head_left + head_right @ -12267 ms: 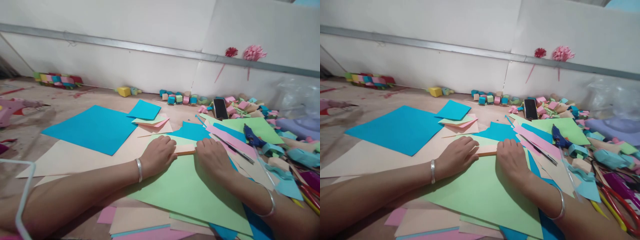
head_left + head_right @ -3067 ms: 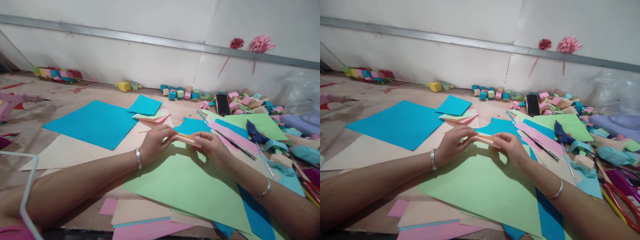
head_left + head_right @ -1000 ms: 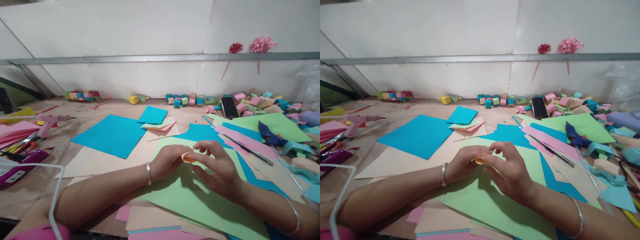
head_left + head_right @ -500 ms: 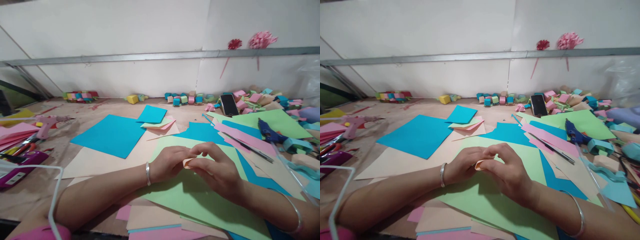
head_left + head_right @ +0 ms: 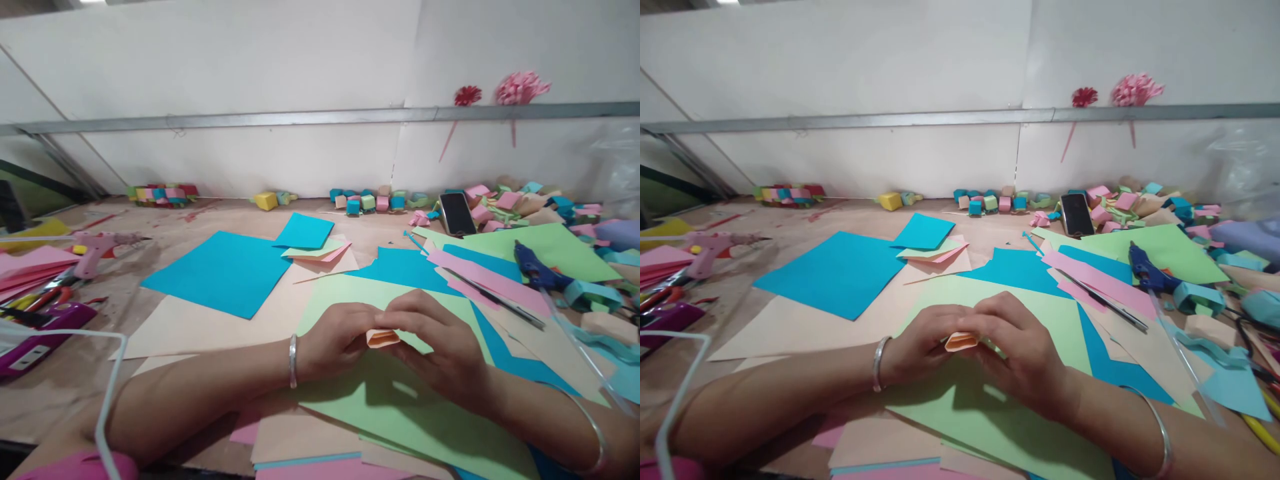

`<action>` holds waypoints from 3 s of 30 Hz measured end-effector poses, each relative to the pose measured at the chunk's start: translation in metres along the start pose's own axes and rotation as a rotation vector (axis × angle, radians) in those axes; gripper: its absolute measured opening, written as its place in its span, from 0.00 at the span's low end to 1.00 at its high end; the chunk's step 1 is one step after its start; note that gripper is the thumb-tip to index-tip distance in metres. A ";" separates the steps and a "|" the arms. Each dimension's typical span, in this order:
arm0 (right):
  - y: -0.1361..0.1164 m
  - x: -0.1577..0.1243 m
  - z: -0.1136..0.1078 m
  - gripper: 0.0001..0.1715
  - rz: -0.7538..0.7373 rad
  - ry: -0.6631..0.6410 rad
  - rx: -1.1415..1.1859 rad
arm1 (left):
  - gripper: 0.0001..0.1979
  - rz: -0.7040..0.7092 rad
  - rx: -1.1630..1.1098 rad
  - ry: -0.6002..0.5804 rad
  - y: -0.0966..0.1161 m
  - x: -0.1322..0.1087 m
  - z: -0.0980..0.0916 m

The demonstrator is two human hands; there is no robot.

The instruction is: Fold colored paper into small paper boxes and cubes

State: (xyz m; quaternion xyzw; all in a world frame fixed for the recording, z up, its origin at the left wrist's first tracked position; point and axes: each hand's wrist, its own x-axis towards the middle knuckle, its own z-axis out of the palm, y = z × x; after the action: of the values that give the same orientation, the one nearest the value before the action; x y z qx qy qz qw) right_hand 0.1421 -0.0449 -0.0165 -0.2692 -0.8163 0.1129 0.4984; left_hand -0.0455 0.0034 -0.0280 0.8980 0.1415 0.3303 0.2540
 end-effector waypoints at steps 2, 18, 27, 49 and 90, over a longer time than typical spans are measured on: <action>0.001 0.001 0.000 0.13 -0.001 0.000 -0.007 | 0.08 -0.006 -0.005 -0.004 0.001 0.000 -0.001; 0.008 0.005 -0.004 0.11 0.088 0.054 -0.019 | 0.12 0.027 0.128 0.320 0.019 0.001 -0.009; 0.005 0.002 -0.005 0.09 0.140 0.105 -0.035 | 0.08 0.007 0.120 0.337 0.025 0.004 -0.013; 0.007 0.003 -0.004 0.07 0.184 0.108 0.153 | 0.08 -0.035 0.068 0.361 0.025 0.005 -0.012; 0.003 -0.004 0.001 0.10 0.276 0.185 0.092 | 0.05 -0.093 -0.080 0.385 0.027 0.005 -0.010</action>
State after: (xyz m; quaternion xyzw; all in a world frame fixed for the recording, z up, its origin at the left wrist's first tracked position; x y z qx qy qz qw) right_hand 0.1432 -0.0444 -0.0215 -0.3648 -0.7163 0.1919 0.5630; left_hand -0.0455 -0.0132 -0.0042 0.7998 0.2154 0.4894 0.2727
